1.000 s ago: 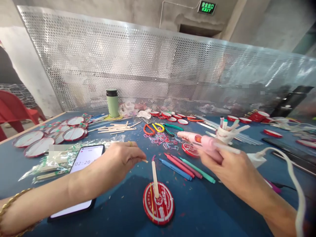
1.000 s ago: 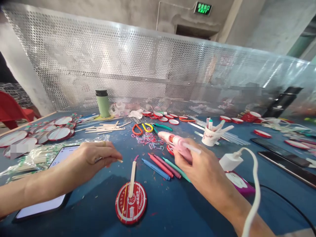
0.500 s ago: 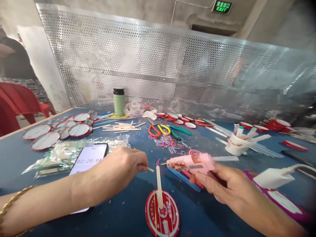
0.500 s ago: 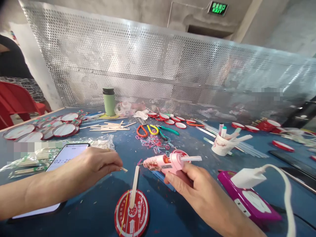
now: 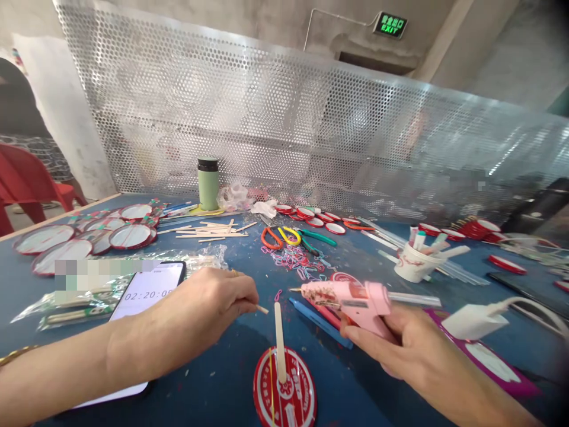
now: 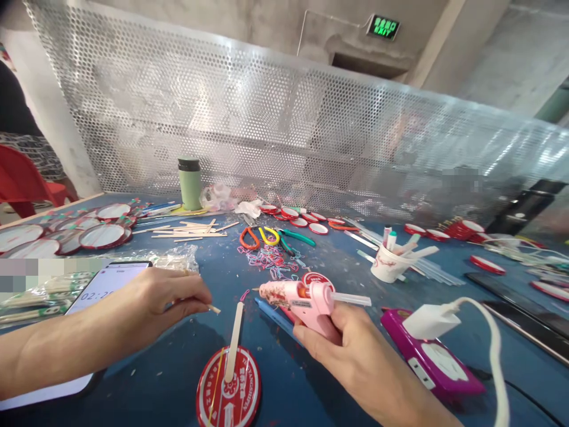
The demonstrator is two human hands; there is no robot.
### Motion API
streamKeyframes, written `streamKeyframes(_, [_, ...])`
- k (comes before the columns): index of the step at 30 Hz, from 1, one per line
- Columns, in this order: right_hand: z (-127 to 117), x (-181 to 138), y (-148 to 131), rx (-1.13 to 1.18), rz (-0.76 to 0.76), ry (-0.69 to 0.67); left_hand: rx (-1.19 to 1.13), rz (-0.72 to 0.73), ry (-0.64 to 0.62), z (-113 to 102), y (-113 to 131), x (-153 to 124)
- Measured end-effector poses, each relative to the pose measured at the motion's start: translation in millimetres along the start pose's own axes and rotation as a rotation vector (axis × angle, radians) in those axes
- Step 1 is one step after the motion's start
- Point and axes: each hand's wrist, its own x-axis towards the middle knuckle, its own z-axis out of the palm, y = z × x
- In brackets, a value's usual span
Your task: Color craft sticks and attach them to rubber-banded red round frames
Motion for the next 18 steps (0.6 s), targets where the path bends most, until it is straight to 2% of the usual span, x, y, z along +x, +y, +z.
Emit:
streamKeyframes(7, [-7.3,-0.4,0.6,0.117,0.031,-0.144,-0.004,-0.008,0.006,-3.7,1.3,0.1])
streamKeyframes(18, [3.8,4.0,10.2,0.148,0.055,-0.220,0.090,0.013,-0.022,-0.1,3.4,2.7])
